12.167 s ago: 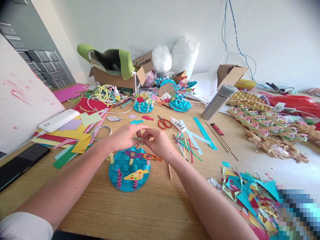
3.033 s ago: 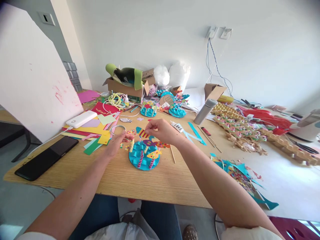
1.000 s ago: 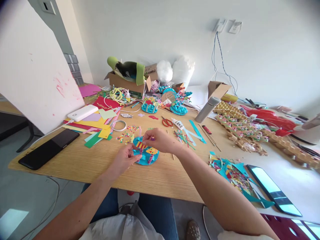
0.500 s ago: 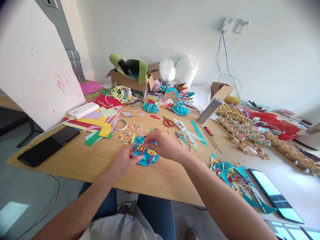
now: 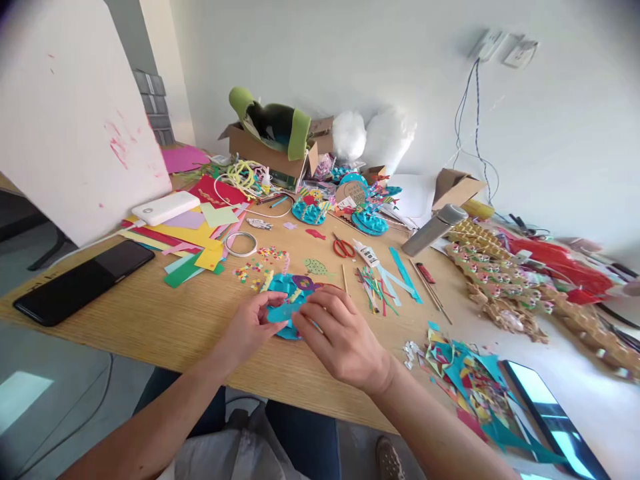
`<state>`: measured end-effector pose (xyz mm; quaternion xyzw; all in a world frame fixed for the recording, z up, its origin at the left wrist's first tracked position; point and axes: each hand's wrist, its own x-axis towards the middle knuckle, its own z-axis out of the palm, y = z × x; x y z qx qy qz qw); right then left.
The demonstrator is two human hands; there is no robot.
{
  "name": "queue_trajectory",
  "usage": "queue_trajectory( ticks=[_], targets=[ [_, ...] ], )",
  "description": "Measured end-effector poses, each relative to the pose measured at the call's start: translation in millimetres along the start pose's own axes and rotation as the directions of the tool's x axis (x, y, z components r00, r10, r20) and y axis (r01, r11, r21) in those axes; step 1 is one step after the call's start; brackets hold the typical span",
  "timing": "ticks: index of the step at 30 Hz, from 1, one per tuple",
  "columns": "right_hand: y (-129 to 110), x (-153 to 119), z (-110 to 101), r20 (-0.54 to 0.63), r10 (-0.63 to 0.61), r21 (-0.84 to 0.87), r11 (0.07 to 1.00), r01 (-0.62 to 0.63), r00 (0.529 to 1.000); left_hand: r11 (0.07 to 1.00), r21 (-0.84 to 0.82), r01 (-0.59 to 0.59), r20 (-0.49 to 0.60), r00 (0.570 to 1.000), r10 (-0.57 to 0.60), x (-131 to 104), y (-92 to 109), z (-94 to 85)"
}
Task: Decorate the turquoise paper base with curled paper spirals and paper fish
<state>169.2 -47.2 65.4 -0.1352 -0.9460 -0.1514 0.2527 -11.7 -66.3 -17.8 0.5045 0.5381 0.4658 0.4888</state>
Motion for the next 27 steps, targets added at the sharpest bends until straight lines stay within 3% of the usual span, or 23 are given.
queue_trajectory(
  ticks=[3, 9, 13, 18, 27],
  targets=[
    [-0.7, -3.4, -0.1, -0.047, -0.085, -0.077, 0.994, 0.082, 0.995, 1.0, 0.001, 0.015, 0.014, 1.0, -0.015, -0.5, 3.5, 1.9],
    [1.7, -5.4, 2.5, -0.01, -0.086, -0.073, 0.994, 0.085, 0.996, 1.0, 0.001, 0.005, 0.013, 1.0, -0.005, 1.0, 1.2, 2.7],
    [4.7, 1.4, 2.0, 0.078, 0.095, 0.057, 0.993, -0.1, 0.992, 1.0, 0.001, -0.017, 0.02, 1.0, 0.017, 0.7, -3.1, 2.4],
    [10.1, 18.4, -2.6, 0.223, 0.324, 0.215, 0.904, -0.371, 0.919, 1.0, -0.007, -0.003, 0.015, 1.0, 0.003, 0.0, -3.5, 3.6],
    [17.0, 31.5, 5.1, 0.447, 0.407, 0.249, 0.799, -0.547, 0.797, 0.999, 0.012, -0.034, 0.025, 0.999, 0.034, 0.0, -12.8, 4.6]
  ],
)
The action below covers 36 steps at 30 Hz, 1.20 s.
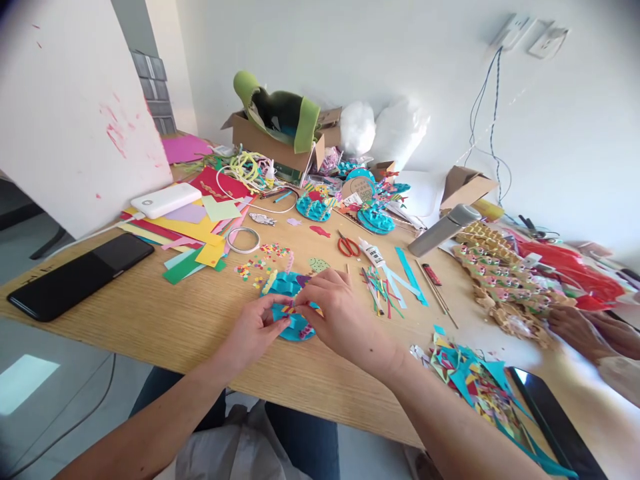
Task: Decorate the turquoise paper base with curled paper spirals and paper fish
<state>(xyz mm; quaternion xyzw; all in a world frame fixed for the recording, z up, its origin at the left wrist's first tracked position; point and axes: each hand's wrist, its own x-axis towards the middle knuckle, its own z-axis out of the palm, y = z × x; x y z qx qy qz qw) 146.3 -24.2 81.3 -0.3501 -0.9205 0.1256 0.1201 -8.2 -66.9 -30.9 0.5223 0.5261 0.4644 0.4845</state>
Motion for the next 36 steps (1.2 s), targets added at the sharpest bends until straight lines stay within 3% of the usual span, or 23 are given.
queue_trajectory(
  ticks=[12, 36],
  targets=[
    [-3.7, 6.1, 3.4, 0.06, 0.074, -0.046, 0.996, -0.072, 0.995, 0.994, -0.101, 0.045, 0.032, 0.999, -0.042, 3.2, 5.9, -2.5],
    [-5.6, 9.2, 3.9, 0.084, 0.099, -0.086, 0.992, -0.092, 0.992, 0.974, -0.183, 0.134, 0.061, 0.99, -0.125, 0.1, 16.7, -3.2]
  ],
)
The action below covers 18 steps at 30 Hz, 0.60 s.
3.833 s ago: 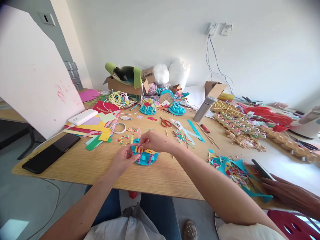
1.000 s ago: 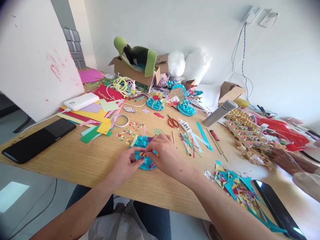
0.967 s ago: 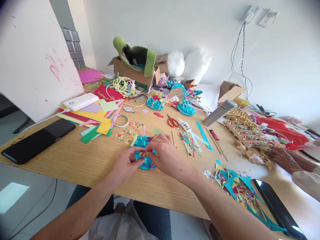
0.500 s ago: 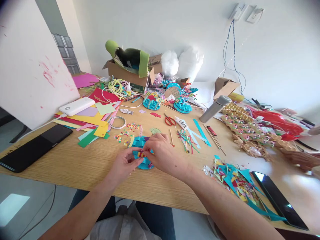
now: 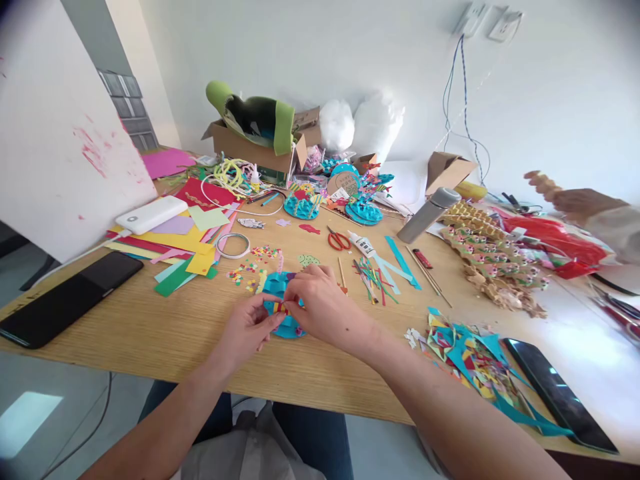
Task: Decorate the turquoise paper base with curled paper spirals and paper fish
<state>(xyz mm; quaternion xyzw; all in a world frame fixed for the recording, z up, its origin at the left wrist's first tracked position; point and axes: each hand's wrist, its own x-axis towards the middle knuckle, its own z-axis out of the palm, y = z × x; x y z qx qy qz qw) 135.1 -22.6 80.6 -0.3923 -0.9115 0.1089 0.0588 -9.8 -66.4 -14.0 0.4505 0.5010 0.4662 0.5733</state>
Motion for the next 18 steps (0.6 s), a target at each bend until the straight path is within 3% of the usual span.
queue_trajectory(
  ticks=[14, 18],
  targets=[
    [0.9, -3.5, -0.3, -0.054, -0.041, -0.02, 0.999, 0.04, 0.998, 0.999, -0.046, -0.008, -0.025, 1.0, 0.007, 1.9, -2.1, 0.3],
    [0.3, -2.3, 0.0, -0.021, -0.081, -0.037, 0.996, 0.081, 0.996, 0.999, -0.037, -0.015, -0.032, 0.999, 0.014, 1.5, -0.3, 1.1]
  ],
)
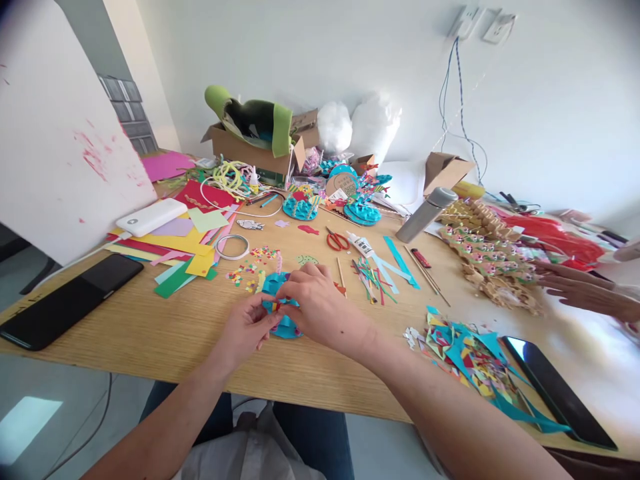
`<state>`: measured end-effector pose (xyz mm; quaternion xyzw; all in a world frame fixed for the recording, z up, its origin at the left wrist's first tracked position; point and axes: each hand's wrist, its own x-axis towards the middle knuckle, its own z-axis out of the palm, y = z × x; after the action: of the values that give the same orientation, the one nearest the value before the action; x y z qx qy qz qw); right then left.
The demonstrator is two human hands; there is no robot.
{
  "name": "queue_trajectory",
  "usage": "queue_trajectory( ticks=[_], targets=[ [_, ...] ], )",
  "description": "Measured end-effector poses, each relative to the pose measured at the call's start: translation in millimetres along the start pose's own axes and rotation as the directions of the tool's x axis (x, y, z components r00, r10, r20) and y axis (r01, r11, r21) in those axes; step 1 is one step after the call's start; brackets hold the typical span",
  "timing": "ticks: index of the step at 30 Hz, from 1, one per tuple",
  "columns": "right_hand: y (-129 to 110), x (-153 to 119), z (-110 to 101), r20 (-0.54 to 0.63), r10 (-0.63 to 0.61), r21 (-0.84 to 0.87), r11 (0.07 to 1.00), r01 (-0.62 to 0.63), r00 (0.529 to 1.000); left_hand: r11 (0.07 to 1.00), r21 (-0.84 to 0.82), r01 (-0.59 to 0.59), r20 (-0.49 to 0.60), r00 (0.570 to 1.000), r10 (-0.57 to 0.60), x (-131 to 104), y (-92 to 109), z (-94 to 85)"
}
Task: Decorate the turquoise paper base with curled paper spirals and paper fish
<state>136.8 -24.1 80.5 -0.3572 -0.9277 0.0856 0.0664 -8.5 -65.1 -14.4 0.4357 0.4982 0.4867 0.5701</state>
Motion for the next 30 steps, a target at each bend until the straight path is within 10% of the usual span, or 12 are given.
queue_trajectory(
  ticks=[30],
  targets=[
    [-5.6, 13.4, 1.9, 0.184, 0.0, -0.159, 0.987, 0.03, 0.983, 1.0, -0.014, 0.016, 0.038, 0.999, -0.015, 1.0, -1.5, -0.6]
  ],
)
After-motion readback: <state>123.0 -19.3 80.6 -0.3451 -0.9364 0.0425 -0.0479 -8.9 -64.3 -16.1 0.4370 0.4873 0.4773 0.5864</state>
